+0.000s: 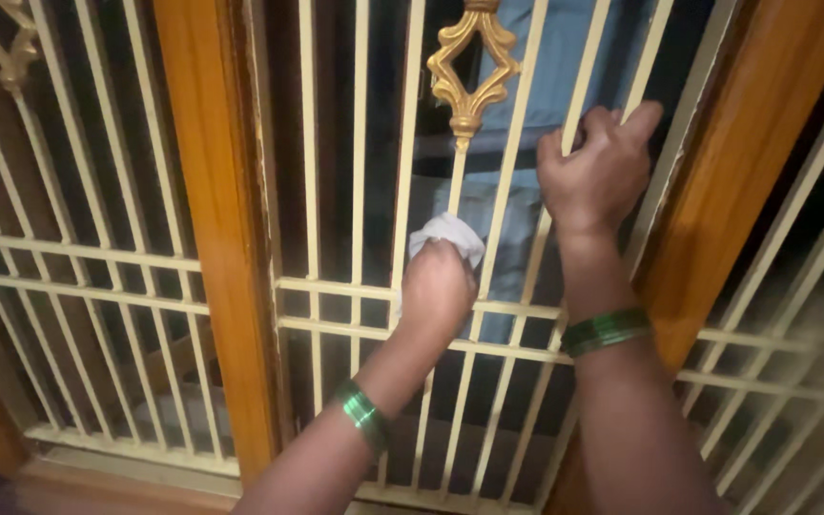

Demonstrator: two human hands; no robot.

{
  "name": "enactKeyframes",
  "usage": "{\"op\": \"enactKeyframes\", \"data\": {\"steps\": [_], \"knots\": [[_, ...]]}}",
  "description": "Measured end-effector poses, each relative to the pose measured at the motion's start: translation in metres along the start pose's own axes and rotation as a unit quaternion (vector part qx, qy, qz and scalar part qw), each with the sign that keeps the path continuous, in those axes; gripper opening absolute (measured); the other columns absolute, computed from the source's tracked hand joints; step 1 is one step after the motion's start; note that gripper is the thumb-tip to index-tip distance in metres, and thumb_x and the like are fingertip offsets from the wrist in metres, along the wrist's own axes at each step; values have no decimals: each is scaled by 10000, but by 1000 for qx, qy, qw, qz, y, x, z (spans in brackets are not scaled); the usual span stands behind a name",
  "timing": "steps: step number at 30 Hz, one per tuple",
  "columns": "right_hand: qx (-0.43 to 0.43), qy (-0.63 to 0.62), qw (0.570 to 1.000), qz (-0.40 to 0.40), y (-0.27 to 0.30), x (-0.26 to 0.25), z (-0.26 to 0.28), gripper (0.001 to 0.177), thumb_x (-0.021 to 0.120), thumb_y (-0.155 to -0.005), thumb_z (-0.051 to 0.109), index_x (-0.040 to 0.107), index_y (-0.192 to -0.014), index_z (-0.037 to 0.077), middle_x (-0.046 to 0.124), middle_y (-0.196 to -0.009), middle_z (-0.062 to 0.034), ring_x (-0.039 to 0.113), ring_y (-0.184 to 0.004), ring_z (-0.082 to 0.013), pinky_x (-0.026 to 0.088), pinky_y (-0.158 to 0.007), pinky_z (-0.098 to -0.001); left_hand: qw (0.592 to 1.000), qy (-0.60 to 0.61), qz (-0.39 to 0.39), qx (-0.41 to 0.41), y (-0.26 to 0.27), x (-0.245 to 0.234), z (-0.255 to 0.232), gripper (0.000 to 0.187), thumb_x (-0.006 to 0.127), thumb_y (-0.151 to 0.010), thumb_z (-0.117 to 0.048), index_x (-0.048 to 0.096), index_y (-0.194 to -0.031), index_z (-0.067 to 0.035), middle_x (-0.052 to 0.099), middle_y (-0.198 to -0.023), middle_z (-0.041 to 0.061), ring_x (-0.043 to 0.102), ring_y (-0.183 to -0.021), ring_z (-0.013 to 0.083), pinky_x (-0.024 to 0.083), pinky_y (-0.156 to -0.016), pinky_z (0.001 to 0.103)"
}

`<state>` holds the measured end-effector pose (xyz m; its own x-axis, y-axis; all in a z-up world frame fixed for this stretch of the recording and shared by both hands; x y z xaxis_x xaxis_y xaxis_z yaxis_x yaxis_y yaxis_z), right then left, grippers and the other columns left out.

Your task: The person cleans a window grill by wiping the metal bars with a cloth and then rinsing the cloth in a basin of water.

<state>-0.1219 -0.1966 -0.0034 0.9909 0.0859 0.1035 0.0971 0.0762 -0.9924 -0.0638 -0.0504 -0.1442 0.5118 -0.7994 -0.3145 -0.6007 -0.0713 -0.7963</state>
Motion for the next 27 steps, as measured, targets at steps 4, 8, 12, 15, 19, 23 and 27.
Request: {"op": "enactKeyframes", "data": {"steps": [4, 8, 12, 15, 19, 23, 27], "knots": [[17, -27, 999, 18, 0, 1, -4, 250, 786, -864, 229, 686, -873, 1, 511, -1148, -205, 689, -813, -359, 607, -778, -440, 991, 2, -28, 128, 30, -27, 4, 138, 569, -782, 11, 694, -840, 15, 667, -880, 280, 671, -827, 456, 557, -729, 522], [-10, 1, 1000, -18, -1, 1, -1, 260, 818, -855, 242, 683, -844, 20, 508, -1109, -189, 671, -823, -379, 593, -761, -454, 991, 6, 6, 131, 35, -32, 5, 191, 532, -848, 45, 688, -954, 14, 667, -963, 261, 661, -885, 444, 551, -783, 503], [25, -13, 999, 15, -1, -1, -2, 266, 804, -832, 238, 660, -794, 16, 512, -1101, -192, 672, -789, -366, 584, -726, -461, 965, 71, -56, 246, 61, -55, -1, 285, 580, -792, -3, 678, -1057, 32, 662, -1012, 238, 631, -890, 441, 514, -754, 493], [0, 1, 1000, -11, -1, 0, 0, 268, 806, -824, 243, 664, -817, 16, 506, -1108, -195, 674, -814, -374, 587, -733, -455, 942, 292, 4, 167, 68, -70, -11, 287, 550, -978, -33, 555, -1259, 24, 665, -1084, 172, 676, -948, 348, 557, -863, 426], [12, -3, 1000, 2, 0, 5, -5, 268, 806, -854, 257, 679, -845, 22, 510, -1113, -200, 676, -810, -369, 581, -728, -464, 965, 68, -15, 253, 17, -52, -47, 150, 622, -837, -31, 734, -937, -34, 687, -980, 219, 642, -971, 457, 489, -837, 535], [-6, -13, 1000, -24, -1, 1, -2, 242, 793, -826, 226, 676, -872, 19, 506, -1112, -201, 664, -863, -399, 579, -760, -476, 960, 96, -104, 243, -48, -34, -92, 180, 672, -802, -68, 722, -934, 44, 683, -1004, 308, 625, -1001, 506, 501, -942, 561], [15, 0, 1000, -6, -1, -1, 2, 347, 851, -735, 310, 669, -802, 23, 520, -1063, -195, 658, -823, -410, 556, -694, -492, 971, 197, -97, 93, -93, -14, -112, 228, 681, -775, -91, 676, -938, 68, 682, -950, 310, 656, -935, 486, 518, -838, 537]]}}
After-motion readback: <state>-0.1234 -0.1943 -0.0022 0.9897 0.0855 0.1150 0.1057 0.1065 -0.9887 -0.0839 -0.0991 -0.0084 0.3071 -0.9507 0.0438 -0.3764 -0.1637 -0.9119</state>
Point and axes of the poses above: each hand's wrist, its own y-axis away from the middle knuckle, its own x-axis out of the palm, z = x × y, the point moved 2 cm from there along -y, towards the middle knuckle
